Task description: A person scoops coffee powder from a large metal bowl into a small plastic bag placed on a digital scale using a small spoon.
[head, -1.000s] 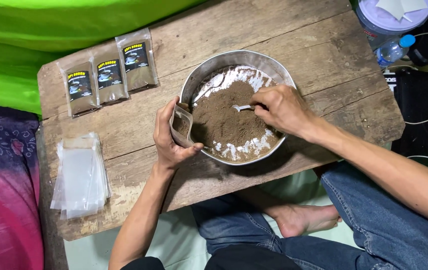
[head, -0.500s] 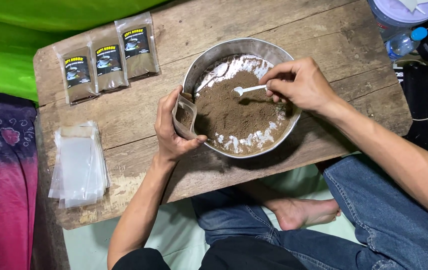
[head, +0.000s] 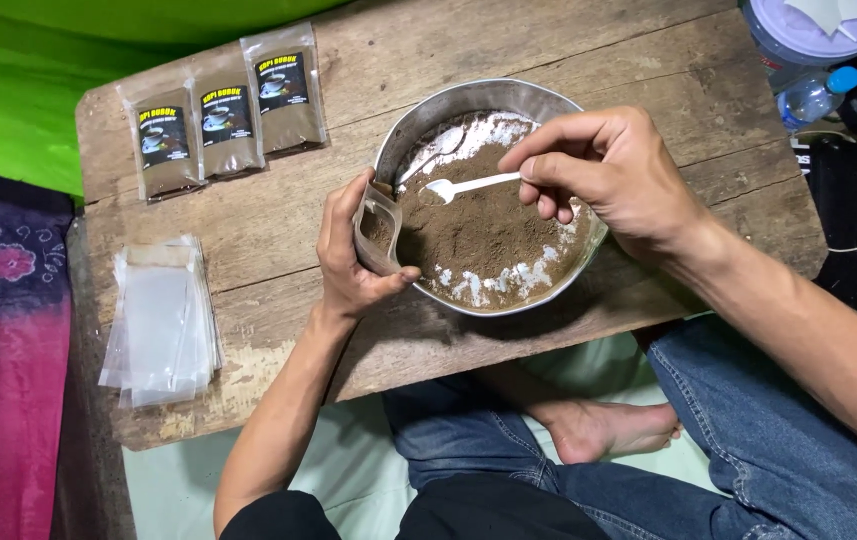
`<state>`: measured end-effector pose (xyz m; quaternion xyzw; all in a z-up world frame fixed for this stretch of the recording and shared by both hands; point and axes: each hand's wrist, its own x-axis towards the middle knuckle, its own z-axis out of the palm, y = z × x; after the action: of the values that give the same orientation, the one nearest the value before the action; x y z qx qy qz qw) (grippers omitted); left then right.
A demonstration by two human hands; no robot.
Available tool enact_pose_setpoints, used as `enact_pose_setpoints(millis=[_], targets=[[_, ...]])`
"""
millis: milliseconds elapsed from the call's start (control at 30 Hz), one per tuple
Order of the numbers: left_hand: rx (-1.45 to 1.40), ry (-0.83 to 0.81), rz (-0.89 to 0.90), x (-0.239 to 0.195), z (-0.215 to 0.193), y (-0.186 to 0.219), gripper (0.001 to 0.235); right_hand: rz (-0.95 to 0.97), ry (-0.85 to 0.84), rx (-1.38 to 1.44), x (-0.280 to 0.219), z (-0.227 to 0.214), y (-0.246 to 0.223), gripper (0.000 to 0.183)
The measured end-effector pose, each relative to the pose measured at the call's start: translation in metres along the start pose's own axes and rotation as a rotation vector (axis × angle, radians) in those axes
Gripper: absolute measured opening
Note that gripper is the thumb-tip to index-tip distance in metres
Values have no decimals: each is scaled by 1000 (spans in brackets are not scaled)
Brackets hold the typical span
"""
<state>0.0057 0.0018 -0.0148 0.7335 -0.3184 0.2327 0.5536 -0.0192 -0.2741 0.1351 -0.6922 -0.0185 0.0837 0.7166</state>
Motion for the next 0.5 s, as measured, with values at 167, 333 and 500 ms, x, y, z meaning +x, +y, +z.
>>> enact_pose_setpoints(millis=[167,333,500], targets=[[148,-108,-52,3,-7,15,102,-20,-119,-30,-5,8,-7,13],[127,-111,-67,2,-7,17,102,-56,-117,-42,-6,16,-9,12],[115,-120,-58,-1,-5,13,103,-158,-148,-190,-4,20,-5,13]])
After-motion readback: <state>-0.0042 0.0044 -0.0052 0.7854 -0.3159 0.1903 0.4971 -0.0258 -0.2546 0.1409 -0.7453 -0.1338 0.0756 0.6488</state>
